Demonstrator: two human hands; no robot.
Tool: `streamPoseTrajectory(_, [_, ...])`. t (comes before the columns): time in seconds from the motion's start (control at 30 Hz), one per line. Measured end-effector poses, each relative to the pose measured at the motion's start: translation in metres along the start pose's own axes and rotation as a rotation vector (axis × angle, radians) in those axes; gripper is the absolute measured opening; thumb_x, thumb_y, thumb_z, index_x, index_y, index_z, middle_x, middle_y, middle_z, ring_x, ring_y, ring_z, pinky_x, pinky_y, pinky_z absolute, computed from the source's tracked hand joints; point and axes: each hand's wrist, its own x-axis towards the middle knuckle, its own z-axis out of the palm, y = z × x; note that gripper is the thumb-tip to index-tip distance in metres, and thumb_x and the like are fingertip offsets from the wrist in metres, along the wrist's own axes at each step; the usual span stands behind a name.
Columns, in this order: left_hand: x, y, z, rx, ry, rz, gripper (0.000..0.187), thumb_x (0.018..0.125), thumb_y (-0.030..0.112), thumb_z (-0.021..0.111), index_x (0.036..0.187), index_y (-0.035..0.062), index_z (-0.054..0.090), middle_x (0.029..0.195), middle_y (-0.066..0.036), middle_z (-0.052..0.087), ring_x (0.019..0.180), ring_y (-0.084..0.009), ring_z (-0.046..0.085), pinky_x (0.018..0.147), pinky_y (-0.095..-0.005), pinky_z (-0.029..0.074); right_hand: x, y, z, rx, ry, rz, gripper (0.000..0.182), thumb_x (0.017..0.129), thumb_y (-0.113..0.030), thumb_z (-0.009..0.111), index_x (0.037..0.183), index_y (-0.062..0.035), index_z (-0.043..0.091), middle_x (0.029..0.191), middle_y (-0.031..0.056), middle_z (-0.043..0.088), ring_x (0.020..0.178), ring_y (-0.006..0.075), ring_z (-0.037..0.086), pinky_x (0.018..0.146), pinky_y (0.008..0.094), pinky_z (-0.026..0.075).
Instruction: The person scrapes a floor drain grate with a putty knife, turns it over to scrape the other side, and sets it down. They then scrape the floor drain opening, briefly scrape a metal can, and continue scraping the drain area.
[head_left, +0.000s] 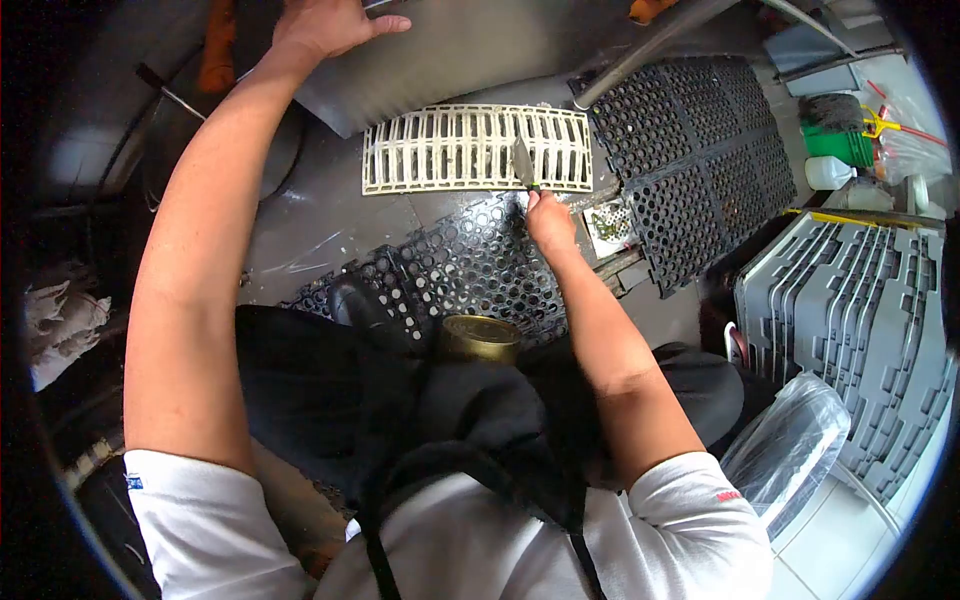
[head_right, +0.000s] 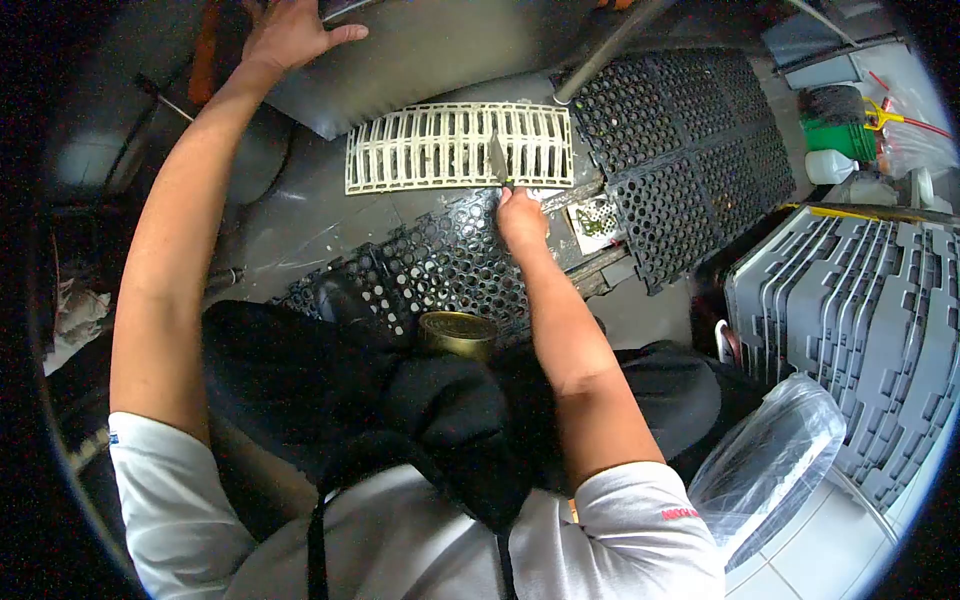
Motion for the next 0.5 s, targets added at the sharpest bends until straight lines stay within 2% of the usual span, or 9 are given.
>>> streamPoseTrajectory(0.1, [0.001,-0.001,0.0,-0.002,0.002,0.002,0.132,0.064,0.076,0.073,0.16,0.0218,0.001,0.163,-0.027,0.005,0.151,-0.0446,0.0,0.119,-0.0622,0.0,-0.008,0.0,0.003,-0.037,-0.05,0.036,0.048,0.102,-0.045,0.04,0.118,-0.0049,0.061,0.113,0.0262,0.067,0.106,0.0469,0.064,0.094,0.0556,0.049])
streamPoseTrajectory(0.23, [-0.002,-0.002,0.002,-0.017,0.006,0.013,0.131,0.064,0.076,0.073,0.16,0.0219,0.001,0.163,-0.027,0.005,0.151,-0.0445,0.0,0.119,-0.0624,0.0,0.005,0.013,0.026,0.077,-0.032,-0.002,0.049,0.101,-0.044,0.042,0.115,-0.0027,0.064,0.116,0.0284,0.065,0.108,0.0473,0.062,0.097,0.0546,0.047])
streamPoseTrajectory(0.27, [-0.002,-0.002,0.0,-0.021,0.013,0.014,0.13,0.065,0.075,0.073,0.16,0.0219,0.001,0.163,-0.027,0.005,0.151,-0.0445,0.0,0.119,-0.0624,0.0,0.008,0.018,0.026,0.14,-0.068,0.021,0.05,0.102,-0.043,0.042,0.117,-0.0014,0.064,0.118,0.0282,0.064,0.11,0.0462,0.061,0.098,0.0521,0.047])
streamPoseTrajectory(0.37, [-0.003,0.001,-0.004,0.015,-0.017,-0.018,0.129,0.066,0.074,0.073,0.16,0.0218,0.001,0.163,-0.027,0.005,0.151,-0.044,0.0,0.119,-0.0622,0.0,0.019,0.033,0.022,0.271,-0.09,-0.067,0.053,0.102,-0.045,0.042,0.111,0.0015,0.066,0.104,0.0292,0.068,0.104,0.0448,0.063,0.09,0.0481,0.049])
streamPoseTrajectory(0.4, [-0.004,0.0,-0.002,-0.007,-0.004,-0.007,0.129,0.066,0.073,0.073,0.16,0.0218,0.001,0.163,-0.027,0.005,0.151,-0.0439,0.001,0.119,-0.0622,0.001,0.022,0.038,0.021,0.288,-0.102,-0.03,0.055,0.101,-0.046,0.042,0.111,0.004,0.065,0.096,0.0261,0.069,0.09,0.039,0.067,0.082,0.0459,0.05])
streamPoseTrajectory(0.43, [-0.004,-0.002,0.0,-0.028,0.009,0.003,0.129,0.067,0.073,0.074,0.16,0.0217,0.001,0.163,-0.026,0.005,0.151,-0.0437,0.001,0.119,-0.0623,0.001,0.025,0.043,0.018,0.414,-0.167,-0.047,0.054,0.101,-0.048,0.042,0.107,0.0003,0.066,0.079,0.0174,0.066,0.062,0.0282,0.063,0.06,0.0433,0.05])
streamPoseTrajectory(0.5, [-0.003,-0.005,0.002,-0.048,0.025,0.013,0.129,0.067,0.072,0.074,0.16,0.0217,0.001,0.163,-0.026,0.006,0.151,-0.0435,0.001,0.119,-0.0623,0.001,0.033,0.042,-0.003,0.545,-0.436,0.14,0.05,0.102,-0.05,0.042,0.1,-0.0043,0.064,0.064,0.0073,0.055,0.043,0.0179,0.046,0.041,0.0368,0.037])
